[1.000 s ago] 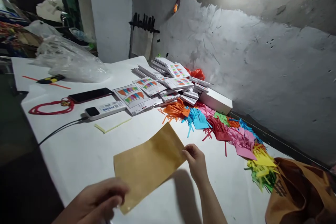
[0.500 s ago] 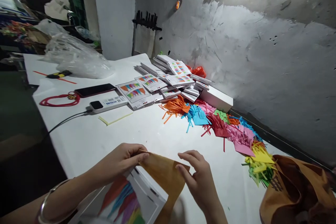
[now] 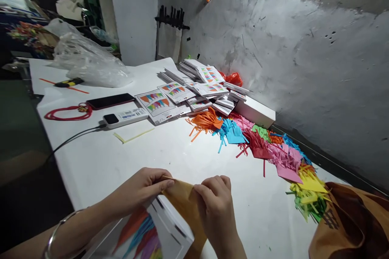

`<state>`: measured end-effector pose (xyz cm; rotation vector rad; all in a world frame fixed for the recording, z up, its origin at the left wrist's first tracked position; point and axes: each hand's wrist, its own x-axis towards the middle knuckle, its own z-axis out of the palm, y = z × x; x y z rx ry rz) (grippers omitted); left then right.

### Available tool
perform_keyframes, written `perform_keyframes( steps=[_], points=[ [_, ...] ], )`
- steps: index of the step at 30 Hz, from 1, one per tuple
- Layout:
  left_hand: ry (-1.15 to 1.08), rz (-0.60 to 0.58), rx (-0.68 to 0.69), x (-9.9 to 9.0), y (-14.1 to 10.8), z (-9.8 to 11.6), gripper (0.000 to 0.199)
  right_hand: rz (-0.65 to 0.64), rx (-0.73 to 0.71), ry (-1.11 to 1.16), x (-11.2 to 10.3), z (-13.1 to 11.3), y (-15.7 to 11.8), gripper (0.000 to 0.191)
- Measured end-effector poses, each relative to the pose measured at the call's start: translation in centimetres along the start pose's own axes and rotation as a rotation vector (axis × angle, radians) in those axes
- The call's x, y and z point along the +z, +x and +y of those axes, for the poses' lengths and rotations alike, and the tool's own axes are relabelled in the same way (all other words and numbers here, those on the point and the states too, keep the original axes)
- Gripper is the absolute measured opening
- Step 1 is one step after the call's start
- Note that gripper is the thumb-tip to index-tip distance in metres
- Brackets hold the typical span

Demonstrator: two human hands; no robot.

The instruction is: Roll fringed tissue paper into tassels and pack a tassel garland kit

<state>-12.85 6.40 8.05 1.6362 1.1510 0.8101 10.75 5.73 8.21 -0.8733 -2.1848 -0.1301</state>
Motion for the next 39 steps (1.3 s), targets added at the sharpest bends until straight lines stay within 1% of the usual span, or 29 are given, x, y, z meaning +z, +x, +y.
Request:
perform_keyframes(
  steps=[2, 3, 5, 7, 9, 10, 11, 13, 14, 15, 17, 19, 20, 22, 25, 27, 30, 33, 39],
  points=[
    [-0.001, 0.006, -0.011, 0.0, 0.3, -0.1, 0.036, 0.019, -0.018, 0.008, 0.0, -0.1, -0.2, 0.019],
    [0.002, 0.01, -0.018, 0.0, 0.4, -0.2, 0.036, 0.027, -0.004, 0.033, 0.0, -0.1, -0.3, 0.019],
    [0.022, 0.024, -0.031, 0.1, 0.9, -0.4, 0.036, 0.025, 0.075, 0.138, -0.3, -0.1, -0.6, 0.017],
    [0.066, 0.034, -0.051, 0.2, 1.5, -0.7, 0.037, 0.028, 0.215, 0.287, -0.8, 0.0, -0.8, 0.012],
    [0.119, 0.058, -0.051, 0.3, 1.9, -1.1, 0.036, 0.067, 0.377, 0.445, -1.4, 0.1, -1.0, 0.008],
    [0.14, 0.094, -0.043, 0.3, 2.0, -1.3, 0.038, 0.091, 0.458, 0.525, -1.7, 0.1, -1.1, 0.009],
    [0.157, 0.144, -0.031, 0.4, 2.0, -1.4, 0.044, 0.107, 0.539, 0.605, -2.0, 0.1, -1.3, 0.01],
    [0.17, 0.257, -0.002, 0.4, 1.5, -1.2, 0.061, 0.108, 0.696, 0.767, -2.5, -0.2, -1.8, 0.014],
    [0.171, 0.285, 0.011, 0.4, 1.1, -1.0, 0.062, 0.102, 0.767, 0.84, -2.7, -0.5, -2.2, 0.017],
    [0.175, 0.278, 0.022, 0.4, 0.5, -0.6, 0.056, 0.102, 0.827, 0.901, -2.8, -0.9, -2.5, 0.019],
    [0.183, 0.191, 0.049, 0.6, -0.9, 0.3, 0.042, 0.101, 0.896, 1.009, -3.0, -2.1, -3.1, 0.023],
    [0.205, 0.102, 0.074, 1.1, -2.4, 1.3, 0.044, 0.085, 0.926, 1.106, -3.3, -3.8, -3.5, 0.029],
    [0.22, 0.079, 0.091, 1.4, -3.1, 1.7, 0.044, 0.063, 0.94, 1.136, -3.4, -4.7, -3.5, 0.032],
    [0.248, 0.071, 0.14, 2.2, -4.4, 2.5, 0.042, -0.022, 0.98, 1.137, -3.8, -6.6, -3.4, 0.037],
    [0.278, 0.094, 0.198, 3.2, -5.9, 3.2, 0.038, -0.186, 1.061, 1.07, -4.4, -8.8, -3.2, 0.042],
    [0.298, 0.108, 0.208, 3.5, -6.6, 3.5, 0.037, -0.24, 1.089, 1.036, -4.8, -9.7, -3.2, 0.044],
    [0.323, 0.109, 0.212, 3.8, -7.3, 4.0, 0.035, -0.241, 1.099, 1.001, -5.3, -10.7, -3.3, 0.042],
    [0.346, 0.099, 0.217, 4.1, -7.7, 4.4, 0.034, -0.217, 1.117, 0.97, -5.7, -11.6, -3.4, 0.035],
    [0.433, 0.054, 0.194, 4.5, -7.8, 5.2, 0.036, -0.135, 1.083, 0.795, -5.2, -12.3, -4.4, 0.022]
  ],
)
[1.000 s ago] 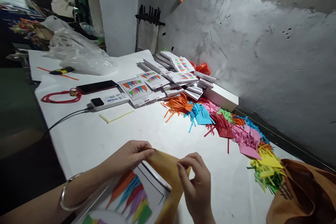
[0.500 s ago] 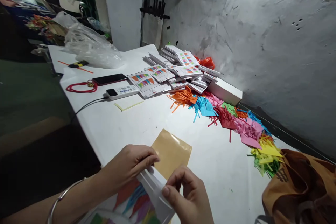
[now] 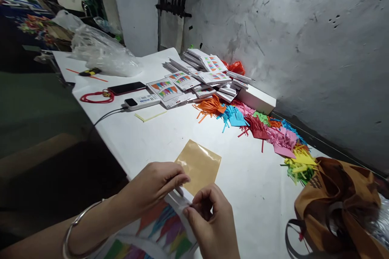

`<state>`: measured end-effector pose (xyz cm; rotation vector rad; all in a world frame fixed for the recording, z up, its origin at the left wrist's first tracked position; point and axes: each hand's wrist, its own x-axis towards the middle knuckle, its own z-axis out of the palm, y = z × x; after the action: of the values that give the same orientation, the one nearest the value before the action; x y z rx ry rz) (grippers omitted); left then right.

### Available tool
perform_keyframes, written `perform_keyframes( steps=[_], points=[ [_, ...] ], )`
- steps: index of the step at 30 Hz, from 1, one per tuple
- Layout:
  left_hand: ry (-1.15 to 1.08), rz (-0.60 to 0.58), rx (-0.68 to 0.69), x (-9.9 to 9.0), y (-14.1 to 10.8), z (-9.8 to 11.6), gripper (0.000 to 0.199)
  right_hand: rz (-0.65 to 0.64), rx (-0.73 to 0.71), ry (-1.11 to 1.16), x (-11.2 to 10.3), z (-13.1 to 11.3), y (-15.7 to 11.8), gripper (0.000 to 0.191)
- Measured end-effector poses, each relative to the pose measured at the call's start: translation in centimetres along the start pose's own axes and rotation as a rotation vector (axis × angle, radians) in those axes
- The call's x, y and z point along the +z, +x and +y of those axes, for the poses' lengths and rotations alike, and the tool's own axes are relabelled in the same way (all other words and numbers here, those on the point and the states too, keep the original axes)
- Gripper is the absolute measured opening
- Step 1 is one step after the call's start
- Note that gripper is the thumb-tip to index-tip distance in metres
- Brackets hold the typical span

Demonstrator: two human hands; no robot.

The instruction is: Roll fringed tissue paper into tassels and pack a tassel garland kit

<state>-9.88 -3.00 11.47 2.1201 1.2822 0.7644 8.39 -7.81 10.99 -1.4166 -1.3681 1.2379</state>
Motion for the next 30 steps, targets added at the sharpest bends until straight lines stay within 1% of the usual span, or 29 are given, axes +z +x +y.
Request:
perform_keyframes(
  steps=[3, 7, 9, 10, 11, 12, 13, 14, 15, 16, 17, 18, 19, 21, 22, 25, 27, 30],
  points=[
    [-0.012, -0.07, 0.045, -0.6, -0.2, 0.4, 0.034, 0.059, -0.069, -0.045, 0.0, 1.0, -0.1, 0.019],
    [-0.08, -0.172, 0.166, -1.4, -0.4, 0.5, 0.017, 0.096, -0.16, -0.106, 0.0, 2.2, -0.3, 0.019],
    [-0.097, -0.198, 0.181, -1.5, -0.4, 0.2, 0.013, 0.162, -0.224, -0.143, 0.2, 2.8, -0.4, 0.016],
    [-0.106, -0.207, 0.174, -1.5, -0.4, 0.1, 0.011, 0.218, -0.253, -0.153, 0.4, 3.1, -0.4, 0.022],
    [-0.116, -0.212, 0.159, -1.5, -0.4, 0.1, 0.008, 0.284, -0.287, -0.164, 0.5, 3.4, -0.4, 0.033],
    [-0.125, -0.215, 0.139, -1.4, -0.3, 0.0, 0.007, 0.354, -0.336, -0.183, 0.6, 3.7, -0.4, 0.044],
    [-0.131, -0.215, 0.116, -1.4, -0.3, 0.0, 0.007, 0.415, -0.403, -0.219, 0.7, 4.0, -0.4, 0.047],
    [-0.133, -0.211, 0.095, -1.4, -0.3, 0.1, 0.006, 0.459, -0.489, -0.279, 0.7, 4.4, -0.5, 0.042],
    [-0.134, -0.203, 0.078, -1.3, -0.2, 0.2, 0.006, 0.488, -0.588, -0.358, 0.7, 4.7, -0.5, 0.032],
    [-0.134, -0.197, 0.067, -1.3, -0.2, 0.3, 0.006, 0.504, -0.689, -0.442, 0.7, 4.9, -0.5, 0.021],
    [-0.134, -0.192, 0.061, -1.3, -0.2, 0.4, 0.006, 0.505, -0.779, -0.514, 0.7, 5.1, -0.5, 0.015],
    [-0.135, -0.19, 0.058, -1.3, -0.2, 0.5, 0.006, 0.492, -0.847, -0.569, 0.7, 5.2, -0.5, 0.017],
    [-0.141, -0.192, 0.06, -1.3, -0.2, 0.5, 0.005, 0.474, -0.892, -0.604, 0.7, 5.3, -0.4, 0.022],
    [-0.165, -0.206, 0.077, -1.2, -0.2, 0.6, 0.005, 0.43, -0.922, -0.61, 0.9, 5.0, -0.3, 0.032],
    [-0.184, -0.212, 0.086, -1.2, -0.2, 0.5, 0.005, 0.407, -0.908, -0.597, 0.9, 4.7, -0.2, 0.034],
    [-0.263, -0.209, 0.083, -0.9, -0.2, 0.3, 0.007, 0.372, -0.833, -0.589, 0.8, 4.1, -0.1, 0.03],
    [-0.316, -0.201, 0.054, -0.9, -0.4, 0.1, 0.009, 0.361, -0.816, -0.608, 0.2, 4.2, -0.1, 0.027],
    [-0.378, -0.173, 0.003, -1.1, -0.7, -0.2, 0.011, 0.399, -0.782, -0.633, -1.6, 5.6, -0.8, 0.026]
  ],
)
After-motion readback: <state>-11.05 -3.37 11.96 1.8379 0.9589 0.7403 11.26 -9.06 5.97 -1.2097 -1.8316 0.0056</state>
